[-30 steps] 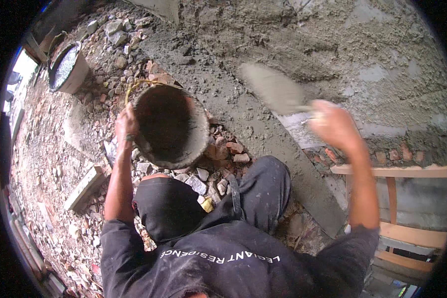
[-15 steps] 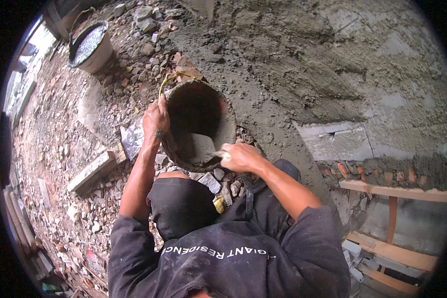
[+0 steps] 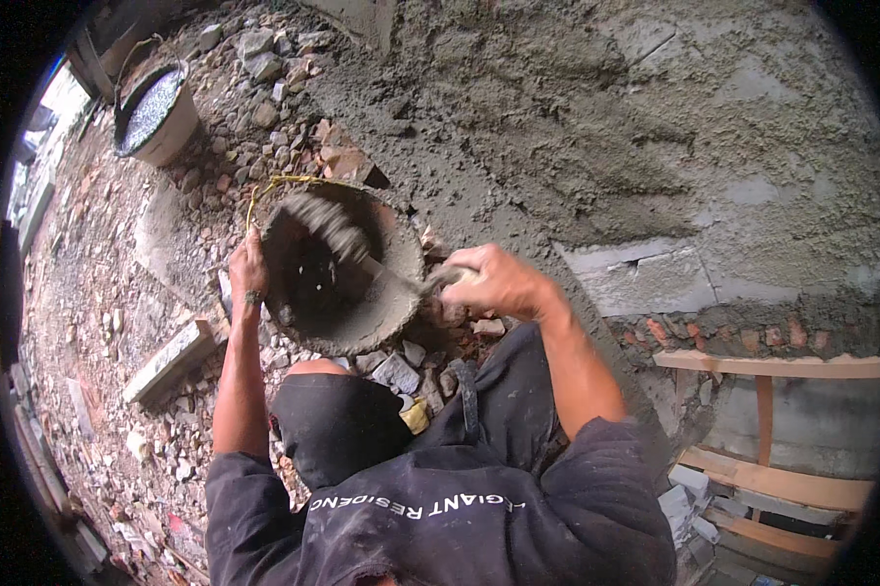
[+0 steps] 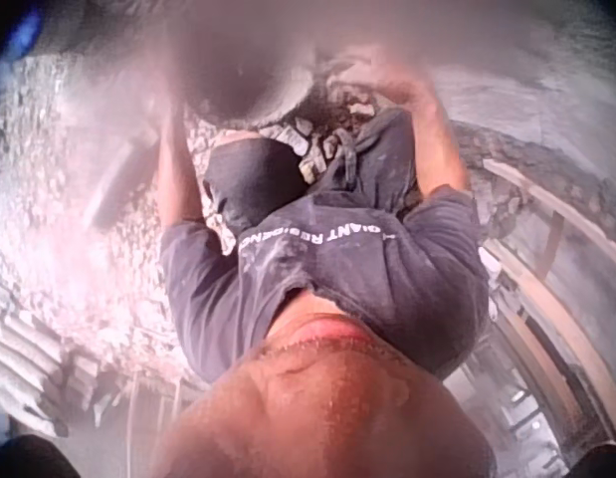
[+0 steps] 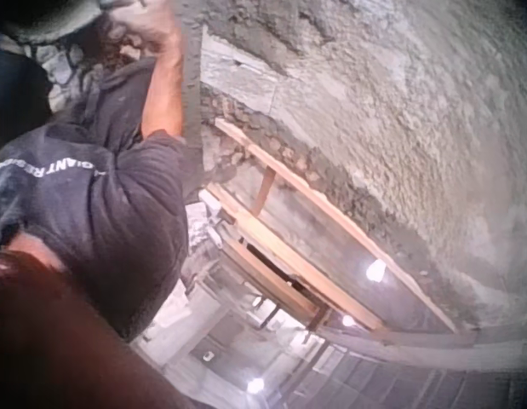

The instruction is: The person scoops wet cement from a bucket using a trowel and applies it to a vertical wall surface. They repeatedly smooth the cement on the wall and scrape excess material back into the bucket.

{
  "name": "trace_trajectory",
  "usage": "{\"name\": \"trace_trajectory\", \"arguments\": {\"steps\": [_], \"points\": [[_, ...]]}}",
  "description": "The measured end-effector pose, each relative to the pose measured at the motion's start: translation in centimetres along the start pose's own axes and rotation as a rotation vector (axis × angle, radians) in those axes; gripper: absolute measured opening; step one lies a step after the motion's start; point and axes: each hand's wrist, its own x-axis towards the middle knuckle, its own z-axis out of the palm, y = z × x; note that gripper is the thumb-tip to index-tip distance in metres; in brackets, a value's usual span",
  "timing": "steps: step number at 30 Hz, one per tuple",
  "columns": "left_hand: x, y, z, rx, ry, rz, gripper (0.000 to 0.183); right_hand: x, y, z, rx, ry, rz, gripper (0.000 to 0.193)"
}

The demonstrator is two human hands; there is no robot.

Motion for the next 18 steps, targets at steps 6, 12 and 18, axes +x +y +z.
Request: {"name": "trace_trajectory", "arguments": {"steps": [6,12,18], "points": [[-0.8,2.6,0.4,0.053,-0.09,-0.077,0.057,-6.3,7.0,-14.0,0.038,0.693,0.421,0.045],[0.1,4.5,2.1,0.152,-0.041,-0.009,0.055,-10.1,2.4,-11.0,-0.602,0.53,0.296,0.038],[-2.1,10.1,3.8,0.228,-0.074,0.047,0.05,6.6,4.9,3.2,-1.271,0.318,-0.012,0.009]]}}
